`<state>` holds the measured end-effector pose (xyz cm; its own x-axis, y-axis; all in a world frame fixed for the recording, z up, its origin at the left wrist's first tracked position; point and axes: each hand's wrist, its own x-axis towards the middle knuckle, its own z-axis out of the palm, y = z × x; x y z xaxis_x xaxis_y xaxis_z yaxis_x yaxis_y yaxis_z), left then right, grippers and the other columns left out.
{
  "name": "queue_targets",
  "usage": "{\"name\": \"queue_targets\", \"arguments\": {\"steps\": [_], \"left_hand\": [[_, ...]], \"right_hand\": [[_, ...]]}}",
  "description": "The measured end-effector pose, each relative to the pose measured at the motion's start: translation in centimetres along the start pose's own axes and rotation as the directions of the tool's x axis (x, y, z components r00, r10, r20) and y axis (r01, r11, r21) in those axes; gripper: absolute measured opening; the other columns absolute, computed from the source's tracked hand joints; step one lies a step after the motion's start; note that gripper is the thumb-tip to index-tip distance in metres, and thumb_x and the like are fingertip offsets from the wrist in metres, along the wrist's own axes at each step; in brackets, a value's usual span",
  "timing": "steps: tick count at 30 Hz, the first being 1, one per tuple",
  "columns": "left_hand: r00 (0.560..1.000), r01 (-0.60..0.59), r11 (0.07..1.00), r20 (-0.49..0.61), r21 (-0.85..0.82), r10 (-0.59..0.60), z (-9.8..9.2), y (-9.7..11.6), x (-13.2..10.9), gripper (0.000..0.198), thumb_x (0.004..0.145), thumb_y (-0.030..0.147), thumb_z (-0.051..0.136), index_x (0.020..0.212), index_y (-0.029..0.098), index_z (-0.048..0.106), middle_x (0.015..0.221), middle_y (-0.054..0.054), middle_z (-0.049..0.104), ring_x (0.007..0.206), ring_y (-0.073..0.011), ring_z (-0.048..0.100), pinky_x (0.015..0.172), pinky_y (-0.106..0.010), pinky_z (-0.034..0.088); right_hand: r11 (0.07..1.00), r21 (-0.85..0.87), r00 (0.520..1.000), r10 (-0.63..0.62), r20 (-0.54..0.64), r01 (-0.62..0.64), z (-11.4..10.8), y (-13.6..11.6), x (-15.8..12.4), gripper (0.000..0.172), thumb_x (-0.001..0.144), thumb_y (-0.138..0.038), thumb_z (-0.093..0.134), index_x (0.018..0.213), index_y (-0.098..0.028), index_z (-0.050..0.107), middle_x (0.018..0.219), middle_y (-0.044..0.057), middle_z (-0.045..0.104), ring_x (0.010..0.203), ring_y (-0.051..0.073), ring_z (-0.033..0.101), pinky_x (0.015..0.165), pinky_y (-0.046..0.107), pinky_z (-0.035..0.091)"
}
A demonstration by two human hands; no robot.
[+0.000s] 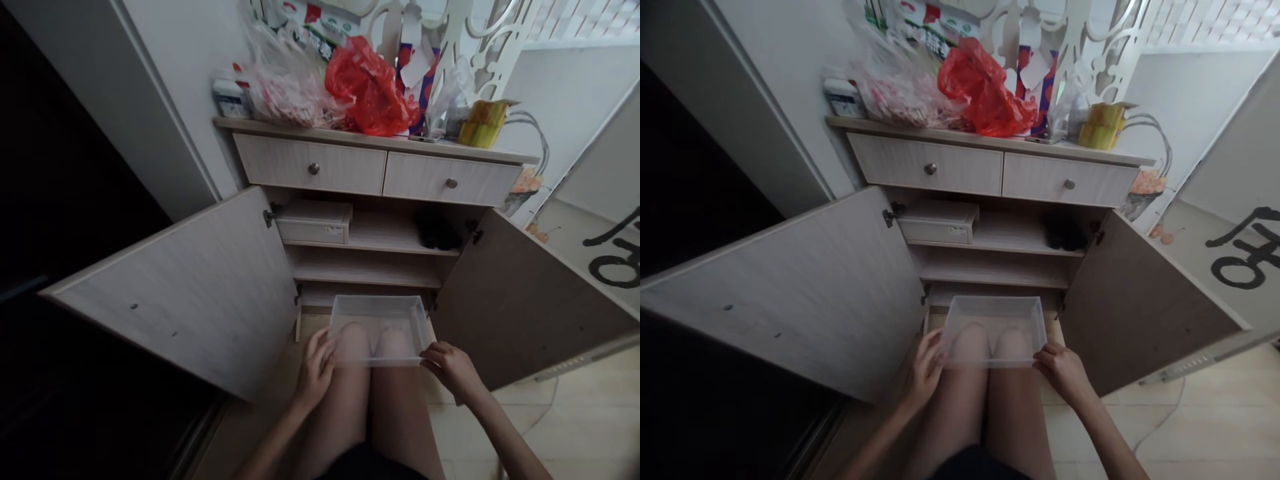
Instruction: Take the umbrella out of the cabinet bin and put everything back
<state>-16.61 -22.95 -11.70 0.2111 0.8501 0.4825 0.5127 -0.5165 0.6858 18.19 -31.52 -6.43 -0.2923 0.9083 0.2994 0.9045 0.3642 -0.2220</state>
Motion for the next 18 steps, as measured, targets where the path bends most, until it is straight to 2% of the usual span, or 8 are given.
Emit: {"name": "queue_targets", "arguments": {"steps": [2,4,5,7,9,11,14,18], "left_hand": [[0.964,0.236,0.965,-0.096,-0.114,-0.247,1.6,-0.7,-0.1,0.051,0.09,0.049,0.05,0.133,0.022,0.06,0.144,-0.016,0.054,0.138,-0.0295,0.047,0.112,-0.05,0.039],[0.906,0.402,0.884,-0.036,-0.238,-0.422,2.9,-1.3,-0.1,0.065,0.087,0.054,0.05,0.143,0.021,0.05,0.151,-0.016,0.049,0.144,-0.0292,0.041,0.117,-0.049,0.035],[0.885,0.449,0.844,0.019,-0.293,-0.464,3.4,-1.6,-0.1,0.067,0.086,0.056,0.049,0.144,0.022,0.048,0.152,-0.014,0.049,0.145,-0.0285,0.04,0.118,-0.048,0.034],[0.869,0.485,0.788,0.108,-0.38,-0.483,3.8,-1.8,0.0,0.068,0.086,0.059,0.047,0.144,0.024,0.049,0.151,-0.011,0.05,0.145,-0.0275,0.039,0.121,-0.047,0.03],[0.866,0.492,0.757,0.149,-0.431,-0.478,3.8,-1.8,0.2,0.069,0.085,0.062,0.047,0.142,0.023,0.052,0.151,-0.01,0.051,0.145,-0.0278,0.039,0.122,-0.047,0.028],[0.857,0.507,0.736,0.166,-0.448,-0.488,3.5,-1.6,0.3,0.071,0.084,0.064,0.05,0.141,0.023,0.055,0.151,-0.01,0.051,0.145,-0.0288,0.039,0.122,-0.048,0.027],[0.847,0.519,0.716,0.173,-0.467,-0.502,3.2,-1.4,0.3,0.076,0.083,0.068,0.052,0.142,0.021,0.054,0.153,-0.011,0.047,0.147,-0.03,0.036,0.123,-0.049,0.024],[0.835,0.537,0.681,0.2,-0.498,-0.513,3.0,-1.5,-0.1,0.083,0.083,0.07,0.054,0.147,0.019,0.049,0.156,-0.013,0.044,0.148,-0.0322,0.032,0.124,-0.051,0.019]], "right_hand": [[0.999,0.04,1.0,0.007,0.028,-0.008,-0.9,0.7,1.0,0.029,0.094,-0.049,0.058,0.099,-0.028,0.077,0.096,0.006,0.074,0.074,0.019,0.07,0.062,0.027,0.051],[0.995,0.076,0.998,0.06,-0.015,-0.058,-1.8,2.3,3.3,0.037,0.092,-0.057,0.057,0.101,-0.028,0.077,0.098,0.006,0.074,0.072,0.019,0.069,0.063,0.028,0.05],[0.991,0.083,0.992,0.108,-0.063,-0.102,-2.3,3.5,5.0,0.039,0.093,-0.058,0.053,0.1,-0.027,0.077,0.095,0.006,0.074,0.073,0.019,0.069,0.064,0.028,0.05],[0.972,0.071,0.955,0.235,-0.181,-0.225,-3.1,6.4,9.6,0.043,0.097,-0.053,0.046,0.094,-0.024,0.077,0.089,0.007,0.074,0.077,0.021,0.068,0.069,0.03,0.05],[0.922,-0.006,0.876,0.366,-0.314,-0.388,-3.8,9.7,15.1,0.04,0.097,-0.046,0.048,0.105,-0.018,0.075,0.103,0.013,0.072,0.092,0.026,0.066,0.078,0.034,0.05],[0.848,-0.069,0.805,0.469,-0.362,-0.525,-4.2,12.6,20.6,0.041,0.097,-0.039,0.05,0.121,-0.012,0.069,0.119,0.021,0.066,0.107,0.03,0.062,0.085,0.038,0.049],[0.735,-0.128,0.732,0.61,-0.304,-0.666,-4.2,15.5,27.1,0.046,0.097,-0.036,0.051,0.131,-0.008,0.062,0.127,0.026,0.058,0.117,0.035,0.055,0.089,0.041,0.047],[0.621,-0.166,0.642,0.749,-0.16,-0.766,-2.7,16.7,30.8,0.039,0.095,-0.027,0.053,0.128,-0.009,0.063,0.125,0.027,0.058,0.12,0.036,0.054,0.092,0.044,0.046]]}}
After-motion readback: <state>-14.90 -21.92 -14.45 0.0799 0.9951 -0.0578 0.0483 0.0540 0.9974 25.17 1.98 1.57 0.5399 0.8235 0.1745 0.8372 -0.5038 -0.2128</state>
